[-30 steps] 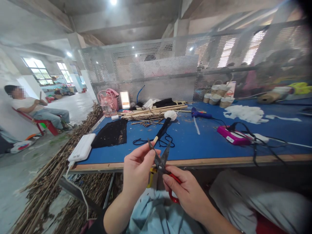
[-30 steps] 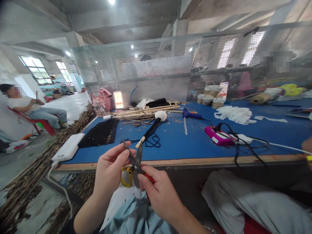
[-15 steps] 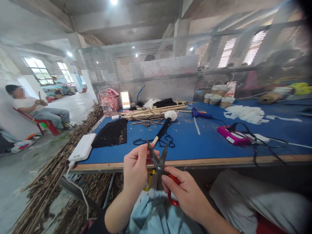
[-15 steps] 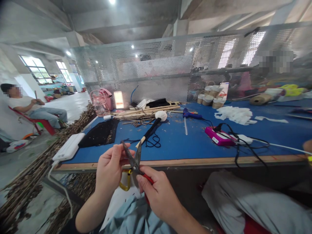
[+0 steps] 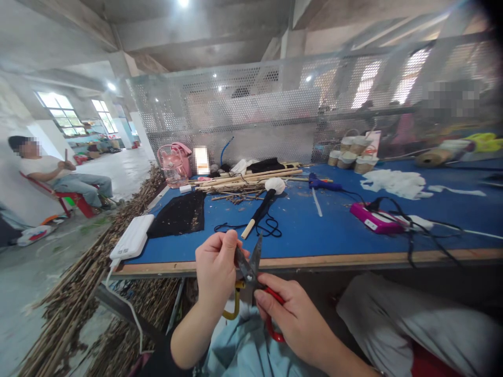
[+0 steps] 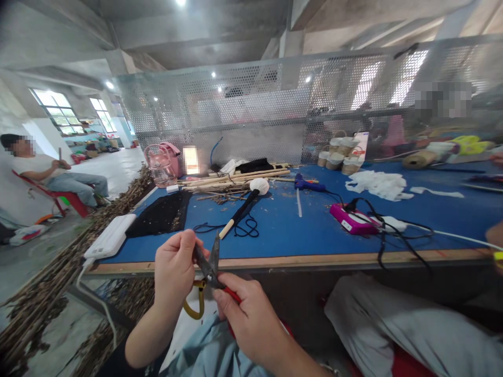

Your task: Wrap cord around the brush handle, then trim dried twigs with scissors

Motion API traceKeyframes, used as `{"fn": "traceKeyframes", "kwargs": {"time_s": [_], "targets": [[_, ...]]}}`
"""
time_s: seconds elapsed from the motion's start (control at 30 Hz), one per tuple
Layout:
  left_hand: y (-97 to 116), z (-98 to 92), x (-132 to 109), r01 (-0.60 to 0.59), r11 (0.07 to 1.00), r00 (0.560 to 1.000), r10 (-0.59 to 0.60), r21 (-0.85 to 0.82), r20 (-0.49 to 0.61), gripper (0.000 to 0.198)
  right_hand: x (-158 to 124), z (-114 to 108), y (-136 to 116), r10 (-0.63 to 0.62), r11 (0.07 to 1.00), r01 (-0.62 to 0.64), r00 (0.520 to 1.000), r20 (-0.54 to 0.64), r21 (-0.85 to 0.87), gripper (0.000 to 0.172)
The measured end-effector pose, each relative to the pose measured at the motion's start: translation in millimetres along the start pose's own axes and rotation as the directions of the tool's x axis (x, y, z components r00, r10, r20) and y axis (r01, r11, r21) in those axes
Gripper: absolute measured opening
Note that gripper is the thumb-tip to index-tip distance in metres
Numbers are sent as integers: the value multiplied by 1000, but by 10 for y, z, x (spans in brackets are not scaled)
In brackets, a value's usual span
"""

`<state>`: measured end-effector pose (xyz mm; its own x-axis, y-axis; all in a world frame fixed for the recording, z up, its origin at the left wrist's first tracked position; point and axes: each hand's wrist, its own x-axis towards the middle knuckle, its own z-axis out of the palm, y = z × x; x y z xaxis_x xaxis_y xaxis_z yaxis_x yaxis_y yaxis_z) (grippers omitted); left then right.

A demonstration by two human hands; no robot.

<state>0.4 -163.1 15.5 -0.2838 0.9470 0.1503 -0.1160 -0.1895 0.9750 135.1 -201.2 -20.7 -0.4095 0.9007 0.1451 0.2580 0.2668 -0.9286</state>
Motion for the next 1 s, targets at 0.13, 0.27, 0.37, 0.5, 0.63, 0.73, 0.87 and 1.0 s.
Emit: {"fn": "traceKeyframes", "kwargs": {"time_s": [0.13, 0.27, 0.37, 0.5, 0.63, 0.73, 0.87, 1.0], "targets": [[2, -49, 21, 125, 978, 983, -99, -169, 155, 61, 18, -1, 25, 30, 999, -29, 999, -30, 43, 29], [30, -45, -41, 86, 983, 984, -58, -162, 170, 38, 29, -3, 56, 35, 997, -31, 998, -57, 67, 29], [24, -21, -79, 47, 992, 992, -32, -116, 122, 29, 20, -3, 51, 12, 998, -8, 998, -59, 58, 28], [-24, -4, -94, 37, 988, 996, -24, -149, 90, 27, -5, 8, 25, -11, 1000, 13, 998, -59, 27, 27], [-40, -3, -113, 22, 988, 998, -14, -151, 54, 28, -15, 28, 21, -30, 1000, 30, 997, -69, -2, 27], [-15, -9, -144, 15, 989, 996, -3, -146, 86, 29, -12, 31, 33, -48, 999, 48, 995, -92, -5, 30], [6, -17, -181, 1, 985, 990, 23, -175, 136, 30, -9, 24, 40, -73, 997, 74, 992, -107, 9, 31], [-23, -9, -187, 24, 976, 993, 1, -215, 117, 29, -7, 33, 25, -62, 997, 65, 993, -98, 27, 30]]}}
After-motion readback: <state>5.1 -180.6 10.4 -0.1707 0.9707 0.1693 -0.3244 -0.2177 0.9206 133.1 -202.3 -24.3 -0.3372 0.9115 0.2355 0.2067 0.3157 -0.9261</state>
